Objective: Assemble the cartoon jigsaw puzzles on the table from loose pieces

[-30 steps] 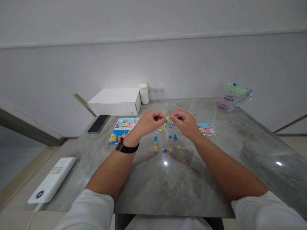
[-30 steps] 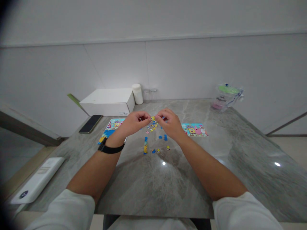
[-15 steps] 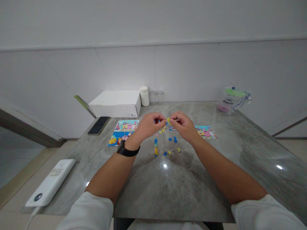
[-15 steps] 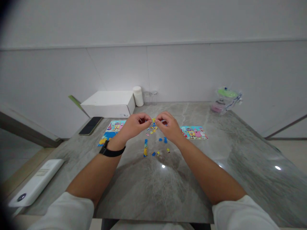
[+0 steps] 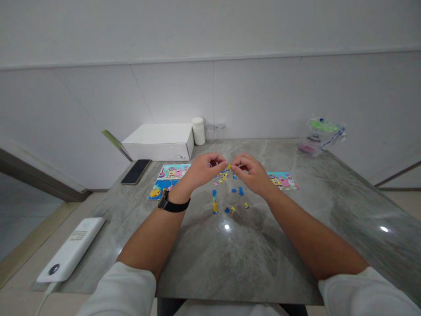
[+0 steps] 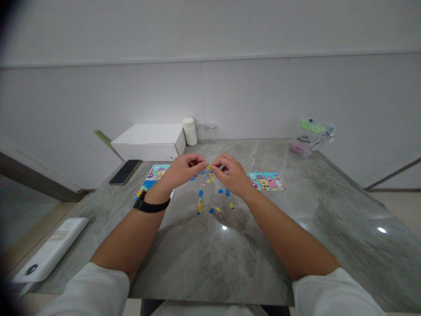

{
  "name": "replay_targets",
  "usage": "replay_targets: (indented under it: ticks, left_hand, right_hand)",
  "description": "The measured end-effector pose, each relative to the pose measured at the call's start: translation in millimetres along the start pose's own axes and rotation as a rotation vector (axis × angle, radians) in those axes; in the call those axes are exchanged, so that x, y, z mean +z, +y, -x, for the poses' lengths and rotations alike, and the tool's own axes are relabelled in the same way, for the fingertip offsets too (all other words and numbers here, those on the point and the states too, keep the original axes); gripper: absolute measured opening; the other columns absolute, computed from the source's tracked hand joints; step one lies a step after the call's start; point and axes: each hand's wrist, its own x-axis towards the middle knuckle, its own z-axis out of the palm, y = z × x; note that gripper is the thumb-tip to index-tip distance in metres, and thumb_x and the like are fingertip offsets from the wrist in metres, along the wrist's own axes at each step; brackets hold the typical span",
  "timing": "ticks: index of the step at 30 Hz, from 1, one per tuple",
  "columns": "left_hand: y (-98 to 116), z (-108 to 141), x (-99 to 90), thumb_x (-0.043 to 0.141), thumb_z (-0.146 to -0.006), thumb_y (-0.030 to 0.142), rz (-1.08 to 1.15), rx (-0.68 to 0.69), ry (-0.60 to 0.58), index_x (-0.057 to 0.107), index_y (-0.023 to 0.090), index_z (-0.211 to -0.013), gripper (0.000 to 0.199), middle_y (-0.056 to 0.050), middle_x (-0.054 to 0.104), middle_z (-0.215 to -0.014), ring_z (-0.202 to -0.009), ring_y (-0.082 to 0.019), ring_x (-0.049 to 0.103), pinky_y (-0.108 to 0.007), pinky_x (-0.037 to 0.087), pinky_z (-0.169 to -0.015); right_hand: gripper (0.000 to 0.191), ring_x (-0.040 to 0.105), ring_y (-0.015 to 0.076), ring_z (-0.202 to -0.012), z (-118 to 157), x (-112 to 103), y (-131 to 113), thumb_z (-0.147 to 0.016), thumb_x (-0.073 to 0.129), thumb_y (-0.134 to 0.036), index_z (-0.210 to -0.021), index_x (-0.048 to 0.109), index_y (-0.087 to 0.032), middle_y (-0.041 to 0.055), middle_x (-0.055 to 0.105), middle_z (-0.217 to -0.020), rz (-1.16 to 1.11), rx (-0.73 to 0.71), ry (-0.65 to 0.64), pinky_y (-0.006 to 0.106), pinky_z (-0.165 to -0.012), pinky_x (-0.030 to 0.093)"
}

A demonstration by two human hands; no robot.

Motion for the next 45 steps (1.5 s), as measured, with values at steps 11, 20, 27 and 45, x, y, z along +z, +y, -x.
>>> replay_targets:
  ticks: [11, 20, 27, 45]
  left_hand:
    - [0.3, -2.5, -3.2, 0.063, -0.090, 0.057, -0.011, -0.031, -0.024, 0.072, 0.017, -0.083, 0.041, 0.000, 0.064, -0.072, -0.069, -0.014, 0.054, -0.026, 0.041, -0.061]
    - [-4.4, -3.1, 1.9, 0.068, -0.086, 0.049, -0.015, -0.051, -0.040, 0.072, 0.016, -0.083, 0.034, 0.000, 0.063, -0.068, -0.064, -0.013, 0.053, -0.025, 0.041, -0.060]
    - [-3.7, -3.3, 2.3, 0.066, -0.086, 0.054, -0.038, -0.092, -0.035, 0.073, 0.016, -0.083, 0.040, 0.000, 0.064, -0.069, -0.066, -0.014, 0.053, -0.025, 0.041, -0.061]
    - [7.4, 19.8, 5.6, 0.063, -0.095, 0.035, -0.399, 0.149, 0.099, 0.074, 0.018, -0.095, 0.021, -0.004, 0.072, -0.088, -0.078, -0.017, 0.061, -0.031, 0.048, -0.076]
  right_hand:
    - [0.022, 0.060, 0.0202, -0.087, 0.1, 2.6, 3.9, -0.094, 0.066, -0.042, -0.081, 0.066, -0.025, 0.0036, 0.064, -0.091, -0.037, 0.031, -0.016, 0.034, -0.077, 0.048]
    - [0.023, 0.059, 0.0185, -0.084, 0.3, 5.6, 9.9, -0.094, 0.064, -0.042, -0.081, 0.066, -0.023, 0.0027, 0.063, -0.088, -0.039, 0.021, -0.037, 0.031, -0.074, 0.047]
    - [0.037, 0.062, 0.0194, -0.092, -2.1, -1.1, 19.9, -0.103, 0.050, -0.050, -0.090, 0.070, -0.022, 0.0038, 0.066, -0.093, -0.070, 0.068, -0.080, 0.032, -0.081, 0.050]
    - [0.017, 0.059, 0.0150, -0.070, -2.0, -43.3, 20.9, -0.088, 0.071, -0.037, -0.089, 0.076, -0.021, -0.0006, 0.071, -0.076, 0.199, 0.196, -0.357, 0.028, -0.065, 0.040]
